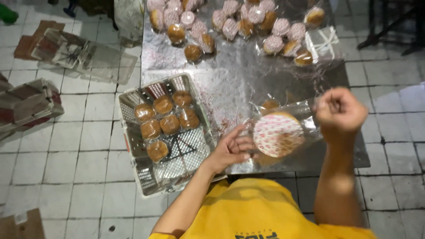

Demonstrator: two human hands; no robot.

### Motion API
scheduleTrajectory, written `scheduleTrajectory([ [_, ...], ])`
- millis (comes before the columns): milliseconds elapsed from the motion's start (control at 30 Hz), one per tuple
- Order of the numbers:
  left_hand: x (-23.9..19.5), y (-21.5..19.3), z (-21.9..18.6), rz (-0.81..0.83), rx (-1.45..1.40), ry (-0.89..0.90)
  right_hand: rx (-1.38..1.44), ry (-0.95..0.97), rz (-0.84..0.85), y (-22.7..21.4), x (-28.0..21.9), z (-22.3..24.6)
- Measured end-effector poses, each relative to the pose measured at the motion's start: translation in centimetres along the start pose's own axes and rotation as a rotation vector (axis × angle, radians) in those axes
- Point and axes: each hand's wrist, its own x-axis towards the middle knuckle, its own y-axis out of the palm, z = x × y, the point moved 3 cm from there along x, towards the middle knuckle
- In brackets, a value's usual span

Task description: The person picks up individually wrapped buns from a metal table and places them into a white plastic basket. The person handles the buns one at a time, arranging them in rows within the basket.

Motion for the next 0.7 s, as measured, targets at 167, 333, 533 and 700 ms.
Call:
scheduleTrajectory([
  [167, 1.7, 1.1, 0.5, 0.127, -0.213, -0.102, -0.319, -0.675, 0.089, 0.8, -2.4, 2.9],
  [333, 3.3, 2.0, -0.8, 0.258, -0.274, -0.199, -0.450, -0.769, 0.017, 0.3, -4.4, 2.6],
  [533, 3.4, 8.4, -3.3, 0.726, 0.207, -0.125, -0.404, -0.820, 0.226, 2.4, -5.1, 6.0],
  [700, 2.6, 10.1, -2.0, 0.375, 0.672, -0.241, -0.565, -0.932, 0.066, 0.9, -2.9, 1.2],
])
